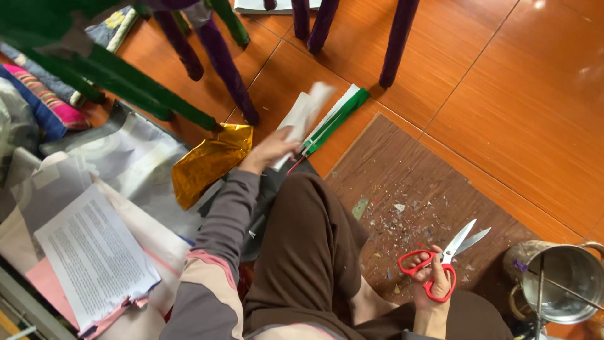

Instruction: Cutting and folding strips of paper to prepare materials for a craft project.

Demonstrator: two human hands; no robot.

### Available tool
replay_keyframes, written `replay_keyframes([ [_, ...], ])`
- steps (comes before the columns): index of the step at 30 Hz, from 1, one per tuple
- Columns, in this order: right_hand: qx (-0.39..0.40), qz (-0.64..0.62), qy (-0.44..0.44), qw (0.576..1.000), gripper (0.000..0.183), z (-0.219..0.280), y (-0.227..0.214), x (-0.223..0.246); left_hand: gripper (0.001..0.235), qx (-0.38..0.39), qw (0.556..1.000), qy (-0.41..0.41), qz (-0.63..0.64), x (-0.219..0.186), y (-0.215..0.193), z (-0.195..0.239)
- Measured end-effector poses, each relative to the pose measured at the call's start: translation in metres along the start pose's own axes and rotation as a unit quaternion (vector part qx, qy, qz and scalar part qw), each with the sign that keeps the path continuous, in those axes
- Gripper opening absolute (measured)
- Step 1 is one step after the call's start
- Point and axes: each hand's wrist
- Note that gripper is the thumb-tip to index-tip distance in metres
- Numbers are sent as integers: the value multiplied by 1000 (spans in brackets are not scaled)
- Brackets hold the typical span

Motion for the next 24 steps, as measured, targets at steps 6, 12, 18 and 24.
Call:
replay_keyframes([
  [6,-40,8,14,999,30,-8,6,-3,31,-37,991,-118,-44,22,-36,-23],
  [12,-35,1,33,999,30,-11,2,-6,58,-133,905,-87,-394,19,-20,-13],
  [18,-34,2,28,999,27,-6,11,-1,75,-283,770,11,-572,82,-6,-20],
  [24,-17,-8,30,999,24,-5,22,3,30,-323,760,55,-561,105,-8,-38],
])
Point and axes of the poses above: each hand's wrist, its own z-axis away from the middle knuckle, its own y-axis out of the palm, x = y × z, and after that the axes turned 1 degree about x, right-handed
